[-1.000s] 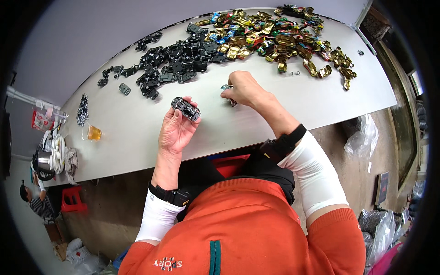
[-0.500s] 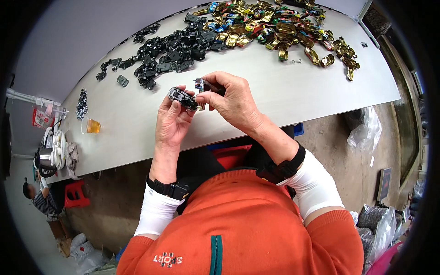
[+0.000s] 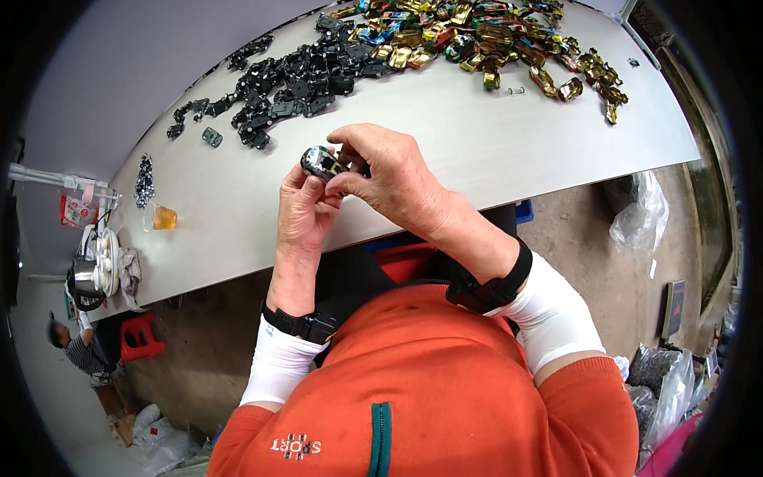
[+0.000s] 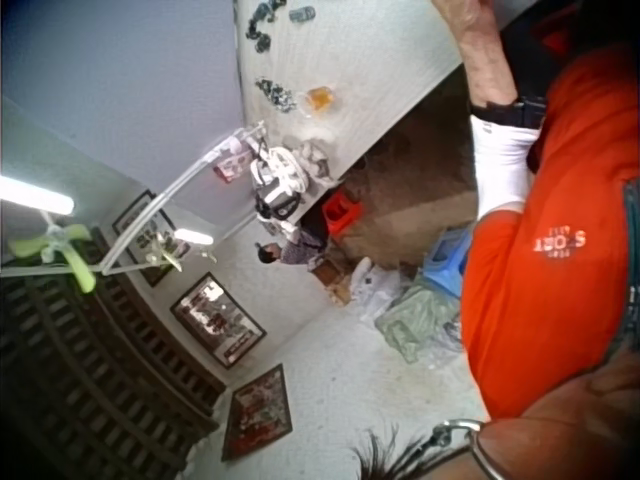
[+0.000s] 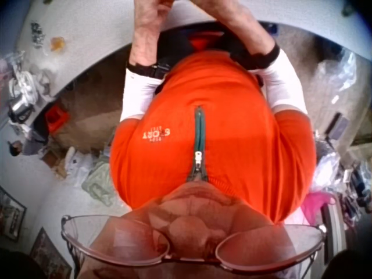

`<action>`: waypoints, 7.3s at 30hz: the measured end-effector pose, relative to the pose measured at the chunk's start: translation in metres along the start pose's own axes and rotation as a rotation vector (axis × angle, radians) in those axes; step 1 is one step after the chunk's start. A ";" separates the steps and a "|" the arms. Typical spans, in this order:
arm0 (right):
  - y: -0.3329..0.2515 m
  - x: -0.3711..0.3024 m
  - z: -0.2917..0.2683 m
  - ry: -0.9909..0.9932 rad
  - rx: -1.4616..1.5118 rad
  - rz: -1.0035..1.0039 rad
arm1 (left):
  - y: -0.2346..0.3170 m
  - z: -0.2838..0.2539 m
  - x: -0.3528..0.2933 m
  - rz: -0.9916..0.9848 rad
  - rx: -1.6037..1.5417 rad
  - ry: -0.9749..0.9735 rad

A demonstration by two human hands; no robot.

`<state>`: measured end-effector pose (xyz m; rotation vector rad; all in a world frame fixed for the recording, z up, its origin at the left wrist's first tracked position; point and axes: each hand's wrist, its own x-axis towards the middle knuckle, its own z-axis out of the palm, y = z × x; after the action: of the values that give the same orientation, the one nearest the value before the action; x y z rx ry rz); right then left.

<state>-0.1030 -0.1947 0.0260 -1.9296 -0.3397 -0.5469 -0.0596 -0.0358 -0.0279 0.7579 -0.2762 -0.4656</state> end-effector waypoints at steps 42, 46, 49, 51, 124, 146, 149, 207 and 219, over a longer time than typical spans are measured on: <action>-0.026 -0.007 -0.009 -0.295 -0.140 -0.108 | 0.012 0.008 -0.017 0.113 0.081 -0.089; -0.030 -0.015 0.001 -0.150 0.119 -0.029 | 0.021 0.016 -0.016 0.161 0.118 -0.127; -0.029 -0.010 0.003 -0.122 0.144 -0.106 | 0.029 0.024 -0.020 0.155 0.099 -0.141; -0.030 -0.008 0.001 -0.155 0.113 -0.146 | 0.029 0.026 -0.020 0.188 0.090 -0.152; 0.019 -0.003 -0.015 -0.638 0.603 0.524 | 0.017 -0.012 -0.021 -0.173 0.243 0.062; 0.024 -0.011 -0.031 -0.487 0.630 0.613 | 0.020 0.006 -0.028 -0.211 0.368 0.137; 0.024 -0.012 -0.024 -0.555 0.717 0.569 | 0.020 -0.002 -0.033 -0.259 0.488 0.072; 0.111 0.017 -0.121 -0.221 -0.251 0.511 | 0.055 -0.021 0.172 0.310 2.033 0.100; 0.106 0.022 -0.087 0.061 -0.106 0.357 | 0.034 -0.006 0.082 0.615 1.505 0.093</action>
<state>-0.0532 -0.3179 -0.0159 -2.0111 0.0756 -0.3915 0.0239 -0.0511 -0.0017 2.0517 -0.7604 0.4873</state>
